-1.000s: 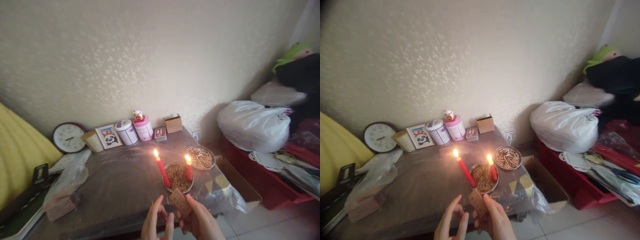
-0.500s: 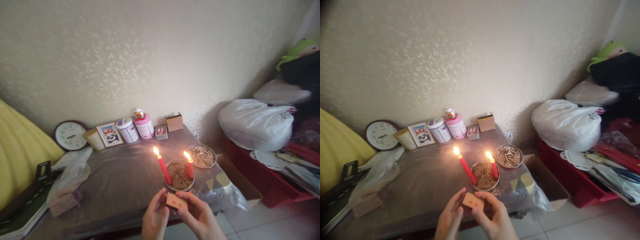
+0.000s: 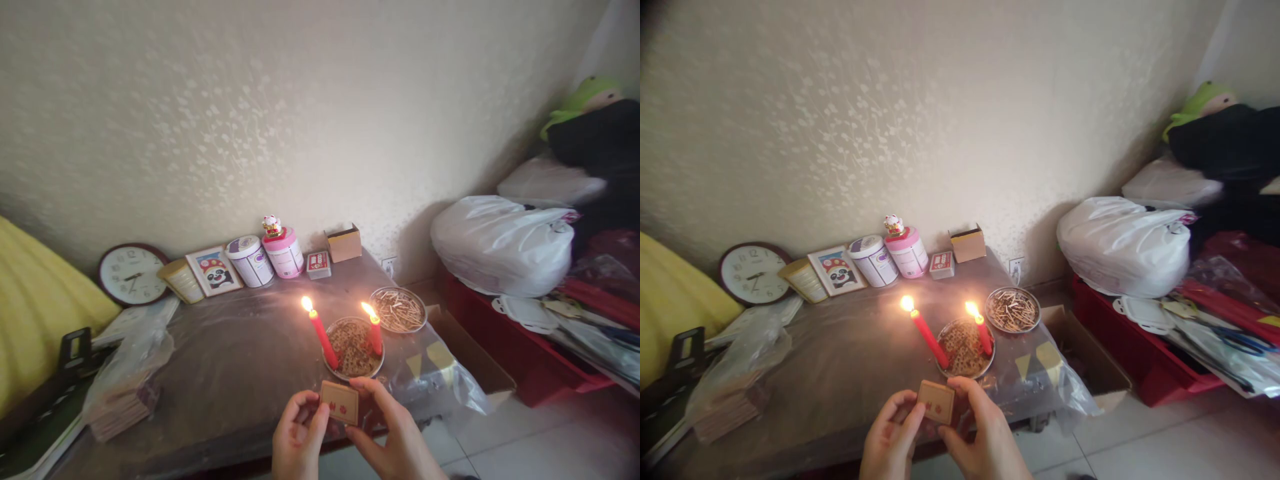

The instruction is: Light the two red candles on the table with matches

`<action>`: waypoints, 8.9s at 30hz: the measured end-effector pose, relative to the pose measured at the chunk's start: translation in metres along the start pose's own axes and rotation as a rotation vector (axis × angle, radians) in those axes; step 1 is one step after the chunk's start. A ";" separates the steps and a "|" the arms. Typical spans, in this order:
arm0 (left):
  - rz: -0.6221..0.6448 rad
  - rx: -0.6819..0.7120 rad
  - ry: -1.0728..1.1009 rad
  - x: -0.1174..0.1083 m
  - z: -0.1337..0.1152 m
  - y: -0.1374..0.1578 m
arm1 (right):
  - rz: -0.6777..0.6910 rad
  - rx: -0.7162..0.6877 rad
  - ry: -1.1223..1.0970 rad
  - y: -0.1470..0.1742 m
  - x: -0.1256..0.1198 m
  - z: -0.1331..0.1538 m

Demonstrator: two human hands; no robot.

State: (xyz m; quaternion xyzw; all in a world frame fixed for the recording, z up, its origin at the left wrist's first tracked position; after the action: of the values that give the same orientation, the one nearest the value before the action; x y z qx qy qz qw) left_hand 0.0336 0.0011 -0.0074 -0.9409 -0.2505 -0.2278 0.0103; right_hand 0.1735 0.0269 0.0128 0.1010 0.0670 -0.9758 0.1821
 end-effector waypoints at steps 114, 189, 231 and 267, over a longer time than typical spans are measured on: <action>0.264 0.227 -0.659 -0.020 0.017 -0.005 | -0.118 0.148 -0.070 -0.014 -0.026 -0.011; 0.172 -0.152 -0.145 -0.009 0.001 -0.005 | -0.076 0.092 -0.016 -0.008 -0.032 0.012; 0.309 -0.229 -0.219 -0.003 0.006 -0.003 | -0.059 0.064 -0.063 -0.008 -0.027 0.012; 0.502 -0.525 0.208 -0.004 0.007 0.000 | -0.001 0.067 -0.182 -0.005 -0.023 0.015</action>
State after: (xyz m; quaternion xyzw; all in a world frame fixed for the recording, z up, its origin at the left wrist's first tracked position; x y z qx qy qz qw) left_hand 0.0329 0.0004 -0.0153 -0.9153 0.0573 -0.3691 -0.1503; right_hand 0.1902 0.0371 0.0333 0.0177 0.0176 -0.9827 0.1833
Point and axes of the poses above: each hand's wrist, its own y-axis away from the middle knuckle, its own x-axis out of the palm, z = x × y, the point moved 1 cm from there along -y, towards the middle knuckle, and after that the axes turned 2 degrees about z, right-handed, at the moved point
